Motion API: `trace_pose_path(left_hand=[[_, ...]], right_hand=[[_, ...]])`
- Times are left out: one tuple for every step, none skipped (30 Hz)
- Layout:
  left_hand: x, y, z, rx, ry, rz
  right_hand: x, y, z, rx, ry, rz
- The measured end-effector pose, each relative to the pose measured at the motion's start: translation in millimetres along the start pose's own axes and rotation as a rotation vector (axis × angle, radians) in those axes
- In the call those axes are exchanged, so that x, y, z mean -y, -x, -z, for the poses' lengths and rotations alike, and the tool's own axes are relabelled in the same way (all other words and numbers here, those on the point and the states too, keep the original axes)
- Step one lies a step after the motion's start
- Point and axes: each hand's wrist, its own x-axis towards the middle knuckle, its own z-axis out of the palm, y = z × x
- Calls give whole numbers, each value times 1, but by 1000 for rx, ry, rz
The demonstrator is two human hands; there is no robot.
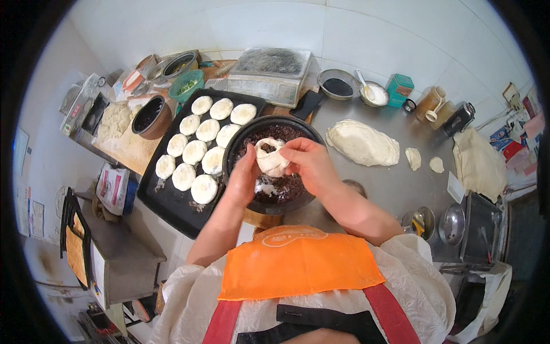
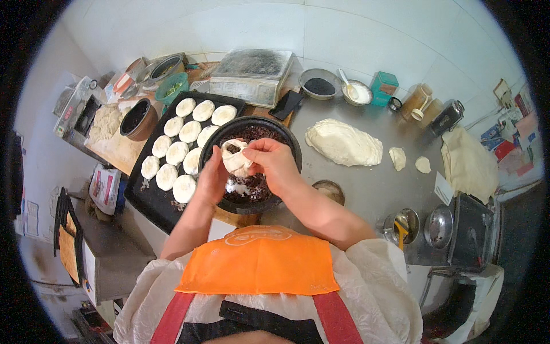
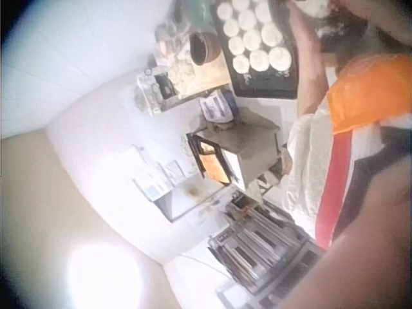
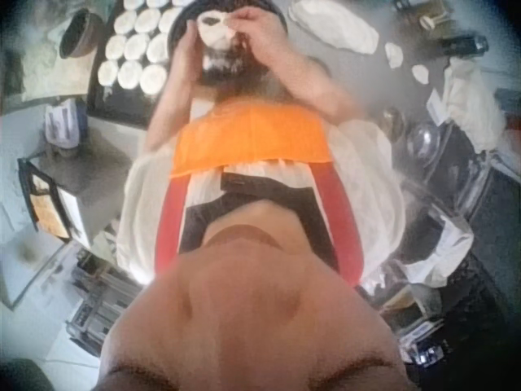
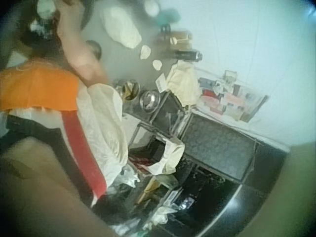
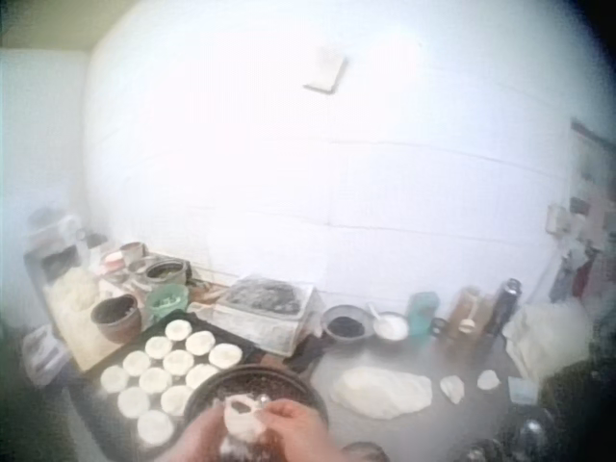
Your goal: The person prepares bread buns by filling dough with a dark filling using a spoon and then placing them onto a baking tray.
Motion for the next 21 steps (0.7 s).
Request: trace_pose_path(left_hand=[[9, 2, -14, -3, 144, -69], [22, 2, -18, -53, 251, -82], [26, 3, -26, -105, 342, -56], [27, 4, -33, -87, 348, -36], [29, 5, -37, -70, 354, -16], [32, 5, -39, -57, 331, 11], [37, 4, -40, -43, 311, 38], [41, 4, -43, -29, 291, 64], [42, 2, -46, 2, 254, 71], [42, 0, -51, 34, 218, 77], [41, -1, -56, 65, 182, 83], [37, -1, -64, 75, 130, 105], [39, -4, -66, 99, 91, 119], [41, -7, -67, 124, 51, 133], [41, -8, -72, 147, 12, 150], [39, -8, -79, 153, 25, 180], [35, -7, -87, 146, 57, 192], [30, -7, -94, 138, 89, 203], [25, -7, -102, 132, 122, 214], [17, -6, -109, 192, 54, 124], [18, -9, -105, 165, -4, 87]], right_hand=[[-8, 1, 0, 10, 51, 5], [-12, 7, 1, 90, 226, 81], [-14, 15, 1, 164, 405, 148], [-7, 23, 3, 177, 889, 528], [-2, 25, 7, 183, 1049, 760], [4, 23, 13, 188, 1206, 994], [13, 21, 17, 192, 1364, 1228], [22, 22, 16, 151, 1283, 1121], [32, 23, 16, 103, 1196, 1022], [38, 29, 20, 71, 1121, 742], [39, 32, 26, 74, 1096, 644], [40, 36, 32, 71, 1068, 548], [41, 39, 38, 63, 1042, 455], [39, 42, 44, 74, 1075, 502], [37, 46, 49, 85, 1105, 545], [36, 50, 55, 86, 1142, 637], [35, 54, 61, 86, 1178, 728], [35, 59, 65, 87, 1215, 820], [39, 66, 68, 37, 1103, 701], [47, 76, 68, -12, 989, 585], [54, 85, 68, -53, 872, 474]])
